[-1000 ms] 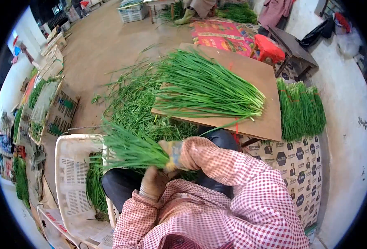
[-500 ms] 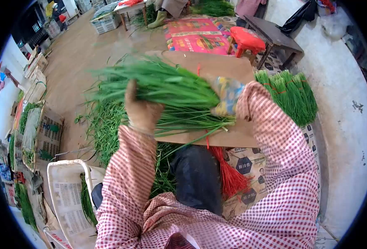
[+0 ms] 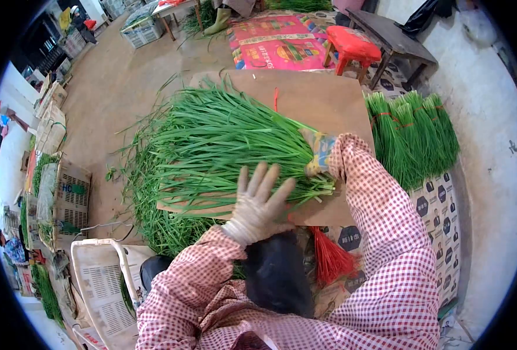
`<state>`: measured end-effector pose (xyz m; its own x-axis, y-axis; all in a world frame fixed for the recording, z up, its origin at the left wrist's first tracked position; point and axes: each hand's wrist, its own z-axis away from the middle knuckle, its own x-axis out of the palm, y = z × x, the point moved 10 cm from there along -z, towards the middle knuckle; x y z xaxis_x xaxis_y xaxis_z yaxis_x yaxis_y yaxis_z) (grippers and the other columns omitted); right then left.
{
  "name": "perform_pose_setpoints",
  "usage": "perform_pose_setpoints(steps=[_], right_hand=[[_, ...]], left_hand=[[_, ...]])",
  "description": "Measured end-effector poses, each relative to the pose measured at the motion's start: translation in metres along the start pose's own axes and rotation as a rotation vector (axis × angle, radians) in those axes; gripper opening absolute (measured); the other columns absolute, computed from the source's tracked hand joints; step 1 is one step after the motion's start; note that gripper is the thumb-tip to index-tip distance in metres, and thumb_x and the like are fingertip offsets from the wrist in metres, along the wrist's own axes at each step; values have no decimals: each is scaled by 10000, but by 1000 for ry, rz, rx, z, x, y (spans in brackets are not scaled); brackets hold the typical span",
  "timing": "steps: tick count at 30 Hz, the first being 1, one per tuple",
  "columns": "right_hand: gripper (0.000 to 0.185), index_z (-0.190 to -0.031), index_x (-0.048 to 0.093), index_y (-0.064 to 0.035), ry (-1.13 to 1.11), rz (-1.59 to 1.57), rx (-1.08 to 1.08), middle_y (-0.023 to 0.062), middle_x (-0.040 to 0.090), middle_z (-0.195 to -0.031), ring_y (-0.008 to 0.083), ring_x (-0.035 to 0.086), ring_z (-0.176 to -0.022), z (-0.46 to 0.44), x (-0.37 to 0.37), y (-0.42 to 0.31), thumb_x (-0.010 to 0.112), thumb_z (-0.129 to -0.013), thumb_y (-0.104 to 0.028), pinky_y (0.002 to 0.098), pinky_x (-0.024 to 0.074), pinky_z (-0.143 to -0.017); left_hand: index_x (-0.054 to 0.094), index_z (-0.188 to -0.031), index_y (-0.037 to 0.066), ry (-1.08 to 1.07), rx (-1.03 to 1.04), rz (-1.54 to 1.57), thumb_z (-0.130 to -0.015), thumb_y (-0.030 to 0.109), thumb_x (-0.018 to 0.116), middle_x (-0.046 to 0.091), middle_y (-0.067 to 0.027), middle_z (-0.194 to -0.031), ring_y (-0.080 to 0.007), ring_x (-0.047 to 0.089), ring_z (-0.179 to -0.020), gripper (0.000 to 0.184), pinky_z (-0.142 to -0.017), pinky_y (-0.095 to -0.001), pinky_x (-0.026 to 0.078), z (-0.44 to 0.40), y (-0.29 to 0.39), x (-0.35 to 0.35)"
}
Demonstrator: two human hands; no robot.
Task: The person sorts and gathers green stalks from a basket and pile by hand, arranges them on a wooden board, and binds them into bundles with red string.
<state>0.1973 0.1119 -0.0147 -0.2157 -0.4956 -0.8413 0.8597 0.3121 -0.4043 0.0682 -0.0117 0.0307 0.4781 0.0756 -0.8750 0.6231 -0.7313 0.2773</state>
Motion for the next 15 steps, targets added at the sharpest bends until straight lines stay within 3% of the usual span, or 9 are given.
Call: perform_pose_setpoints(steps=[8,10,13,15], right_hand=[[862,-1434,323,-32,73,89,-20,202,461,-1391,328,454,-1291,9,5,-18,746,-740,-319,389,393,-1073],[857,-1434,324,-34,90,110,-17,201,462,-1390,328,455,-1290,16,7,-18,743,-744,-321,391,394,-1072],[847,-1435,323,-39,117,122,-26,195,473,-1375,333,467,-1275,25,7,-21,738,-753,-321,396,399,-1067],[821,-1433,330,-51,178,158,-50,183,506,-1328,340,495,-1238,29,5,-23,732,-766,-313,398,415,-1049]], left_hand=[[373,-1428,215,-31,200,-223,-562,430,799,333,-200,-1454,-418,293,-1363,989,-1058,-703,149,-61,-6,4],[335,-1448,189,-75,188,-298,-566,433,816,330,-183,-1471,-397,280,-1384,1033,-1083,-682,145,-81,-9,-5],[286,-1453,95,-452,-28,-318,-483,474,881,407,-140,-1440,-329,328,-1382,1199,-1145,-567,179,-93,-40,26],[291,-1449,91,-450,-57,-285,-488,471,879,417,-143,-1433,-330,345,-1372,1189,-1146,-552,192,-93,-46,32]])
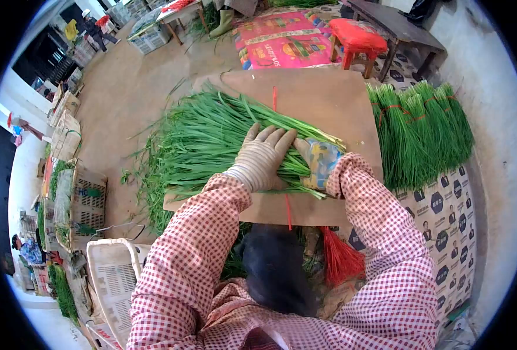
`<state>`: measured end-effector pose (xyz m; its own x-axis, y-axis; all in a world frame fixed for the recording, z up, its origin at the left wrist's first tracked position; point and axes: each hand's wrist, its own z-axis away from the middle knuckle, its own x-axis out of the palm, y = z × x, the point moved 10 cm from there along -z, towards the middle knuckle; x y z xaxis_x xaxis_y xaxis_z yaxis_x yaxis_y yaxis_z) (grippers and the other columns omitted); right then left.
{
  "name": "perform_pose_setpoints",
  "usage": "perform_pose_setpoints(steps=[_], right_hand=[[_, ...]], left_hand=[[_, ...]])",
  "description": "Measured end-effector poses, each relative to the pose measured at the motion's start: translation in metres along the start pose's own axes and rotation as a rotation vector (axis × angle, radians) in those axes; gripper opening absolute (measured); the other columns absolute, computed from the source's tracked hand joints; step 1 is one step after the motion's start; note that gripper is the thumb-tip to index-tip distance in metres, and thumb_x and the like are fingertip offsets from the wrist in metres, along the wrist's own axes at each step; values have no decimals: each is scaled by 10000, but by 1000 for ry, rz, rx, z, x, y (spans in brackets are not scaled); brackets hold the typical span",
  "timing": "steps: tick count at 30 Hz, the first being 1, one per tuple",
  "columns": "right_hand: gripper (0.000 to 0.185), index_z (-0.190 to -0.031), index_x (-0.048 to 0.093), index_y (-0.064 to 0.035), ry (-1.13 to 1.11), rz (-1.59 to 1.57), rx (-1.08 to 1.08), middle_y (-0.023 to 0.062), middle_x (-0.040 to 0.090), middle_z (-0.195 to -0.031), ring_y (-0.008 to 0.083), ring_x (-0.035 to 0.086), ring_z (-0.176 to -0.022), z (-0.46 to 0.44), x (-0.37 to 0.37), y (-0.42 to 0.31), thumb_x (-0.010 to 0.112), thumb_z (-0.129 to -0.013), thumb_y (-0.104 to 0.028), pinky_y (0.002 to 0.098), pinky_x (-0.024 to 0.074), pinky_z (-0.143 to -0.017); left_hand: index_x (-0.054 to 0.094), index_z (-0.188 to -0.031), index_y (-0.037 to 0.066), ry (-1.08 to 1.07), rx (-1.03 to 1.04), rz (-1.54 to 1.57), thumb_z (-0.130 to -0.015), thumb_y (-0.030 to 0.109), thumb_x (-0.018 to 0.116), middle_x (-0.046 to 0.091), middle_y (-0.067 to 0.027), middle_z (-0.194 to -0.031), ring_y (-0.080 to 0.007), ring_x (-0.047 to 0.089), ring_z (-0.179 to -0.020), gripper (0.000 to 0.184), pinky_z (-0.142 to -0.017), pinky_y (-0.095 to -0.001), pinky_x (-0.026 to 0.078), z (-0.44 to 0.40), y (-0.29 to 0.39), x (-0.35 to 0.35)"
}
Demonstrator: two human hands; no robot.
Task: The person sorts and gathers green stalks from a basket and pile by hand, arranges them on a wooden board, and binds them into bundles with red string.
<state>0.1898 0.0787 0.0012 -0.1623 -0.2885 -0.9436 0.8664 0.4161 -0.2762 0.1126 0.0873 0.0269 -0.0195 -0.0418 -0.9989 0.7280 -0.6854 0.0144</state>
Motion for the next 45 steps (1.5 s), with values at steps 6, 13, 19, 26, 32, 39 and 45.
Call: perform_pose_setpoints(steps=[6,13,19,26,32,39,45], right_hand=[[788,-1418,369,-66,218,-173,16,190,527,-1296,336,520,-1211,46,-23,9,742,-782,-344,404,421,-1040],[658,-1440,342,-66,611,-1057,390,155,448,-1395,298,457,-1274,112,29,149,605,-893,-320,365,373,-1072],[567,-1481,278,-78,875,-1162,275,131,358,-1475,246,398,-1324,47,65,143,463,-980,-268,318,327,-1097],[523,-1523,210,-114,848,-1275,28,142,281,-1530,194,447,-1285,22,71,116,371,-1028,-162,256,344,-1075],[594,-1514,197,-60,823,-1855,39,126,284,-1530,206,388,-1331,22,61,119,410,-1004,-279,271,351,-1072],[684,-1488,249,-38,870,-1654,39,151,325,-1504,261,355,-1361,15,47,119,345,-987,-493,359,285,-1136],[688,-1440,343,-32,675,-1661,123,153,436,-1420,274,404,-1325,6,18,123,391,-974,-536,387,294,-1135]], left_hand=[[319,-1430,97,10,-48,-25,-546,496,852,444,-170,-1390,-343,375,-1344,1107,-1131,-543,230,2,-1,0],[324,-1435,129,123,-41,-32,-523,511,849,407,-202,-1408,-378,350,-1347,1120,-1131,-560,208,13,1,-10],[278,-1463,129,75,-66,-25,-494,503,869,367,-216,-1444,-383,300,-1382,1195,-1130,-588,176,11,-1,-11],[255,-1472,119,25,-56,8,-491,501,874,351,-227,-1452,-388,282,-1391,1222,-1126,-581,194,6,-4,-7],[251,-1465,67,68,-30,6,-476,492,880,359,-236,-1443,-400,305,-1376,1247,-1121,-575,212,10,-8,-12],[275,-1442,42,108,-61,35,-456,497,880,376,-209,-1433,-375,331,-1366,1243,-1114,-578,230,5,-7,3],[282,-1447,65,54,-80,27,-474,527,867,359,-196,-1455,-358,325,-1374,1226,-1108,-602,223,4,-9,9]])
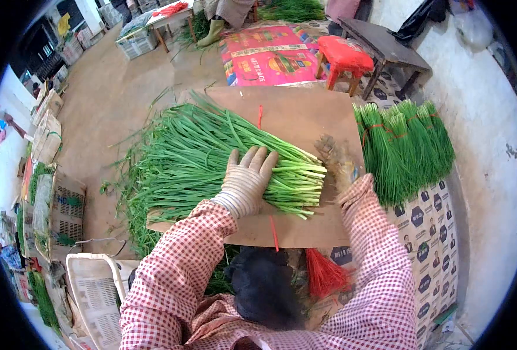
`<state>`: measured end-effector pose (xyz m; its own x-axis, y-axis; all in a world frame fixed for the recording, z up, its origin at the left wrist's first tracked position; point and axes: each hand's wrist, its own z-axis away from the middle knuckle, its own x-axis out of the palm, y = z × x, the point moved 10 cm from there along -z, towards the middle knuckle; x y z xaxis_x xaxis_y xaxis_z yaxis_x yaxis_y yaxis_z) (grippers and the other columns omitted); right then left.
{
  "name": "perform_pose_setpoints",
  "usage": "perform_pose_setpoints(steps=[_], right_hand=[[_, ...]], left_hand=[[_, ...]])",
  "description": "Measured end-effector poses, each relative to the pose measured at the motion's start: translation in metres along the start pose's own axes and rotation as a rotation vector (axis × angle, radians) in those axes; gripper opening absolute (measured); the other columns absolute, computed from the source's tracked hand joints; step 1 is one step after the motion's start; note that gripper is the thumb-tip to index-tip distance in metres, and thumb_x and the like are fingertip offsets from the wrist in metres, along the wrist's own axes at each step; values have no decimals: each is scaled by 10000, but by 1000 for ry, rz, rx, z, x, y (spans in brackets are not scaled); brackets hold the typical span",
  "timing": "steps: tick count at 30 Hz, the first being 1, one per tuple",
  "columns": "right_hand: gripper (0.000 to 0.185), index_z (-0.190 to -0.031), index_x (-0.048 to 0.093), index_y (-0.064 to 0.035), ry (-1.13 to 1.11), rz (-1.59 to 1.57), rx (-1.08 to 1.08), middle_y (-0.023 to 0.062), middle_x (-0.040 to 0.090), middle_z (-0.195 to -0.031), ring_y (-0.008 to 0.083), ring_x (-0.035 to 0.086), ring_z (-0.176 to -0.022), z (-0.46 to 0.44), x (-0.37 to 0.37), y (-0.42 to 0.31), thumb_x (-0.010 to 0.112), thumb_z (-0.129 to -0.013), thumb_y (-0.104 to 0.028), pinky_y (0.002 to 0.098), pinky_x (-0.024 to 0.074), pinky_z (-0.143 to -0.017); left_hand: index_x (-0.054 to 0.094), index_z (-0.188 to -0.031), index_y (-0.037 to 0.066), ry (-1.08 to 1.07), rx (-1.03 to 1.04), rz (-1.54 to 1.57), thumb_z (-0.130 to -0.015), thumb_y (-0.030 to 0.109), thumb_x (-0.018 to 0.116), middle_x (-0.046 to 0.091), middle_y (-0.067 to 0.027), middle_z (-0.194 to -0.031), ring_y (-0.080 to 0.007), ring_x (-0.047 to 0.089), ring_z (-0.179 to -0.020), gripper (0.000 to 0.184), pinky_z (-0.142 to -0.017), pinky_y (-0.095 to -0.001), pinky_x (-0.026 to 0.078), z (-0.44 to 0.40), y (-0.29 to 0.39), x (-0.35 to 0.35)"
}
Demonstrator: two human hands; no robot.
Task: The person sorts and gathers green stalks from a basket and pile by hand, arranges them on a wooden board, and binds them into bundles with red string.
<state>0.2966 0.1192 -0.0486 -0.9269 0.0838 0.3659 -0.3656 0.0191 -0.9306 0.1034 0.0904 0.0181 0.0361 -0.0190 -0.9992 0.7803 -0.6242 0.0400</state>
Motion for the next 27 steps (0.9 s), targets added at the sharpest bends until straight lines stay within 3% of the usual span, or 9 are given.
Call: perform_pose_setpoints(steps=[2,3,6,12,18,20,21,23,27], right_hand=[[603,-1389,451,-67,-2,494,195,134,559,-1316,250,509,-1244,-10,-6,-13,527,-951,-474,356,381,-1074],[531,-1367,485,-63,-226,753,85,139,599,-1270,258,547,-1204,-44,-18,12,592,-935,-351,360,414,-1042],[534,-1392,457,-63,-435,1208,356,163,574,-1307,270,545,-1212,-37,51,-4,577,-938,-318,361,416,-1034],[491,-1341,512,-22,-742,1303,199,167,555,-1332,304,533,-1224,-34,64,16,515,-957,-330,377,391,-1062],[472,-1341,523,-34,-817,1091,405,167,561,-1323,246,517,-1230,-47,53,23,459,-997,-350,358,397,-1056],[596,-1411,439,-53,-681,752,892,172,483,-1404,257,464,-1285,-28,66,13,515,-962,-439,366,371,-1076],[596,-1411,439,-53,-692,763,893,172,483,-1404,257,464,-1285,-31,71,16,515,-962,-439,366,371,-1076],[865,-1474,321,-63,-753,1165,616,176,438,-1438,268,424,-1325,-54,78,13,623,-850,-580,368,349,-1091],[1243,-1482,192,31,-1077,1076,405,247,354,-1473,318,350,-1377,-15,135,13,751,-637,-689,382,293,-1126]], left_hand=[[288,-1446,68,9,-5,-15,-476,511,871,365,-192,-1454,-356,327,-1376,1215,-1108,-601,221,0,-1,3],[290,-1445,69,14,0,8,-476,502,874,369,-190,-1453,-355,327,-1376,1211,-1109,-601,221,1,0,1],[297,-1440,67,-5,-18,18,-474,476,883,374,-186,-1453,-353,325,-1381,1201,-1112,-599,215,0,-3,3],[262,-1464,63,23,-17,76,-510,498,863,326,-190,-1490,-353,288,-1404,1209,-1121,-609,187,0,-3,5],[254,-1468,58,-65,-3,137,-534,521,840,314,-203,-1500,-360,274,-1413,1195,-1126,-614,166,2,-3,0],[255,-1467,58,-51,-17,144,-549,526,827,320,-204,-1498,-361,279,-1411,1178,-1128,-613,163,2,-6,2],[252,-1469,57,-33,-6,157,-549,524,826,321,-203,-1499,-358,281,-1411,1180,-1128,-614,162,2,-6,0],[233,-1477,54,38,-4,182,-532,504,838,314,-193,-1507,-345,275,-1417,1209,-1134,-605,156,1,-6,6],[214,-1482,42,10,-44,249,-499,477,862,300,-182,-1516,-335,250,-1428,1255,-1152,-563,151,4,-11,3]])
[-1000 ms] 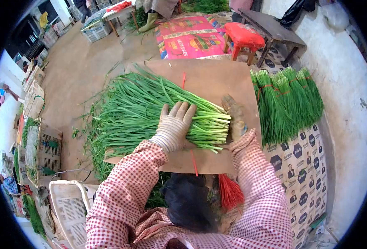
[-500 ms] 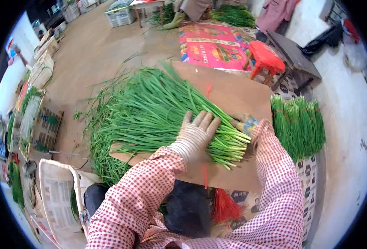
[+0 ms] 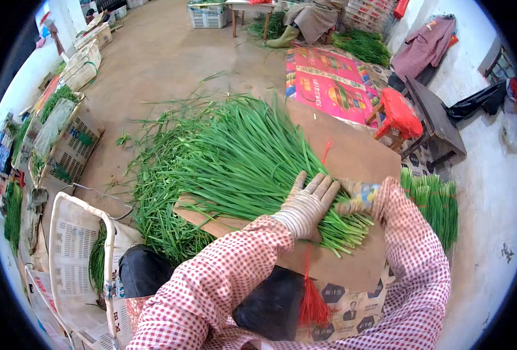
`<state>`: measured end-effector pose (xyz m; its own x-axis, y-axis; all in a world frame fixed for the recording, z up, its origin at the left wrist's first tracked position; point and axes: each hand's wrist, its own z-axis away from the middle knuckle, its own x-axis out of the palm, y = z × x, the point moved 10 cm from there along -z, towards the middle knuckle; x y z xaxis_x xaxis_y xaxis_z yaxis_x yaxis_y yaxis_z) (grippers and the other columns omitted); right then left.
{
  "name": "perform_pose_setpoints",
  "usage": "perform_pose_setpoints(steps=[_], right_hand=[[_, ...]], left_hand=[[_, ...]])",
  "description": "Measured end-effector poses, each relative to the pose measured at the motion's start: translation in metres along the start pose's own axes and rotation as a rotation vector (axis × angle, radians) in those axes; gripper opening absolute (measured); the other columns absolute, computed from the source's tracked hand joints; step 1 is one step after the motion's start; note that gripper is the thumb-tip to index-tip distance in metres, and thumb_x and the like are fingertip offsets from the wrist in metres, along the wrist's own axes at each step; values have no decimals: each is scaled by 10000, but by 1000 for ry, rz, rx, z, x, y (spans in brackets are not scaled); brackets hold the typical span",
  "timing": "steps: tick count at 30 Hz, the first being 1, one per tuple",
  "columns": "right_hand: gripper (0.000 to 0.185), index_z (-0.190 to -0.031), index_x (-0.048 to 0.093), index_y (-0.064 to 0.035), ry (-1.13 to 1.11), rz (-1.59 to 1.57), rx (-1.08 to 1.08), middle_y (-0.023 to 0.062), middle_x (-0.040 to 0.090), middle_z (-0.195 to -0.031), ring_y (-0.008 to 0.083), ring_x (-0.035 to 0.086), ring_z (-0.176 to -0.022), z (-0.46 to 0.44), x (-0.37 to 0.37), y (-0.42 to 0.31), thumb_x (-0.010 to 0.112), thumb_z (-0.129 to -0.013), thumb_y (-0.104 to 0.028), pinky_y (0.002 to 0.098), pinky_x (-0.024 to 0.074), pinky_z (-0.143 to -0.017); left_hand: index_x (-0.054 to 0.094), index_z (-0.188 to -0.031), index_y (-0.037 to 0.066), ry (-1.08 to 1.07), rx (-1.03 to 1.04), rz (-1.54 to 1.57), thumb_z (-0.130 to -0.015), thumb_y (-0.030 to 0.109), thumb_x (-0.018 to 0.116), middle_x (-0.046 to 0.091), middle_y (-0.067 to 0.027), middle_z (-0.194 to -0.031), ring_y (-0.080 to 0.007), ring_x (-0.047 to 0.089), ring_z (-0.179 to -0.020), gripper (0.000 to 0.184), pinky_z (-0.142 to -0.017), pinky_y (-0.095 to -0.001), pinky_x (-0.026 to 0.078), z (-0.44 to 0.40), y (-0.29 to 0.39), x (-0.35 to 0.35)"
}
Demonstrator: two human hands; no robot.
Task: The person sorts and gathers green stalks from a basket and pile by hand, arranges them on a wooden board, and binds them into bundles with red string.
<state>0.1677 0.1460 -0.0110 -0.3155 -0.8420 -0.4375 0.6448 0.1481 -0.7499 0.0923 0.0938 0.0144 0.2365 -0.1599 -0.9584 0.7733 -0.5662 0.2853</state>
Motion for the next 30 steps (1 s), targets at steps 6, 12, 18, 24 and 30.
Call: perform_pose_setpoints(steps=[6,12,18,24,30], right_hand=[[1327,-1406,224,145,-66,506,422,339,394,-1381,392,383,-1330,22,31,-23,801,-530,-668,390,330,-1113],[1297,-1438,184,100,115,677,413,305,350,-1422,401,392,-1321,20,34,-13,812,-556,-614,403,351,-1106],[1227,-1481,159,23,174,693,420,270,311,-1454,398,354,-1350,17,31,5,799,-615,-565,411,333,-1115],[1260,-1450,212,54,331,600,281,282,420,-1350,396,443,-1268,26,24,-22,834,-545,-564,428,383,-1069],[1173,-1470,216,-1,357,568,274,245,423,-1373,374,447,-1273,29,30,-21,834,-591,-471,422,369,-1081]], left_hand=[[248,-1473,18,5,-85,48,-485,491,842,305,-187,-1512,-333,243,-1431,1246,-1163,-540,146,-3,-1,-1],[236,-1459,-12,-95,-56,45,-512,488,840,319,-201,-1487,-348,243,-1422,1230,-1137,-582,171,-8,2,-4],[233,-1456,-26,-359,124,-4,-463,537,864,299,-199,-1498,-338,202,-1438,1304,-1135,-602,142,-32,-6,-20],[260,-1476,54,-448,178,24,-435,635,840,287,-140,-1524,-290,171,-1455,1326,-1158,-571,100,-58,-27,15],[402,-1374,42,-565,17,-37,-455,627,839,543,-136,-1317,-307,464,-1280,1173,-1102,-581,217,-42,-26,4]])
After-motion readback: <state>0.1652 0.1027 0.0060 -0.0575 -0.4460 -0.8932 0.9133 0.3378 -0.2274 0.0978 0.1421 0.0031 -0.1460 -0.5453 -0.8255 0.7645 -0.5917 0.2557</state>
